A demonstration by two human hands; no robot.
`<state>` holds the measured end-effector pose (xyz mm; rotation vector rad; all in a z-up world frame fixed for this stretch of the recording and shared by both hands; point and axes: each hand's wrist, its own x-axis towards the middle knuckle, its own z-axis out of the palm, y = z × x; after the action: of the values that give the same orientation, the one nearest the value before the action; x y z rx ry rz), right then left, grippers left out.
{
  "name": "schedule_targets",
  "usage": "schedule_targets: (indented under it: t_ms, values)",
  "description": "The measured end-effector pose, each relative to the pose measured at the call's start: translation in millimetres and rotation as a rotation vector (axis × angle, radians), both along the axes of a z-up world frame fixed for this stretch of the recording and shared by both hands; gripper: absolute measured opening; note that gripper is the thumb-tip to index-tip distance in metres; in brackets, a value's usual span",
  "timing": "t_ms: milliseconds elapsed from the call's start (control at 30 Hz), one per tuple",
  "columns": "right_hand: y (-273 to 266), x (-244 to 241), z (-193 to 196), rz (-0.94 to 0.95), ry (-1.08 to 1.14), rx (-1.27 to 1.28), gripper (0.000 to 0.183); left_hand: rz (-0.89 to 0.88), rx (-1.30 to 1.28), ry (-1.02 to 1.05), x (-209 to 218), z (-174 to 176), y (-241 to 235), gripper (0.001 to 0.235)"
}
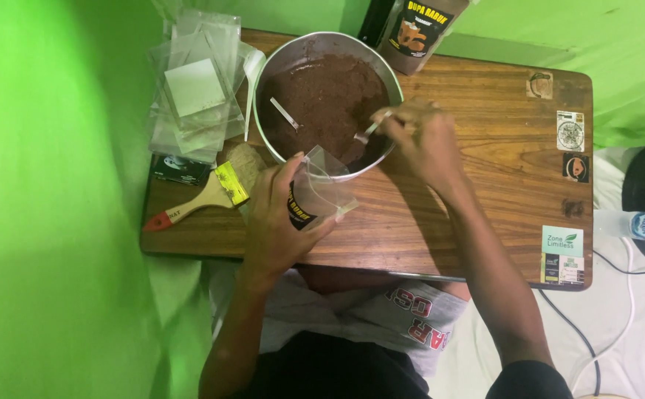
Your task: Smoothing coffee grounds in a bowl and then scooping them into a small plastic bag using a spoon.
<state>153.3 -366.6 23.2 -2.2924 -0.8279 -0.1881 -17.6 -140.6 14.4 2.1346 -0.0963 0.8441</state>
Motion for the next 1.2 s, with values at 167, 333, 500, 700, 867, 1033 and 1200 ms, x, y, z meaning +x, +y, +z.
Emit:
schedule_targets:
  t_ms: [167, 333, 500, 700, 867, 1033, 1200]
  values:
    - [5.7, 6.4, -4.8, -0.117, -0.079, 0.03, 0.017, 0.008, 0.047, -0.006, 2.6, 1.3, -4.4, 0.099]
    - [8.3, 10.7, -24.5, -0.081, 0.017, 0.044, 0.013, 0.017, 0.028, 0.024, 5.5, -3.0, -4.3, 0.109]
    - [8.7, 5.0, -17.5, -0.1, 0.124, 0.025, 0.011, -0.073, -0.118, 0.087, 5.8, -9.4, 0.2, 0.11]
    - [-2.1, 2.8, -5.4, -0.166, 0.094, 0.021, 0.012, -0.027, -0.149, 0.123, -0.5, 7.5, -1.5, 0.101]
    - [17.0, -26.8, 29.7, -0.189, 0.28, -0.037, 0.013, -0.014, -0.126, 0.176, 2.5, 6.6, -3.8, 0.104]
    - [20.9, -35.6, 36.4, -0.32, 0.49, -0.055, 0.015, 0.0, -0.112, 0.205, 3.1, 2.0, -3.9, 0.106]
    - [21.5, -44.7, 33.1, -0.356, 0.623, 0.358, 0.018, -0.021, -0.133, 0.187, 2.3, 5.9, -1.2, 0.105]
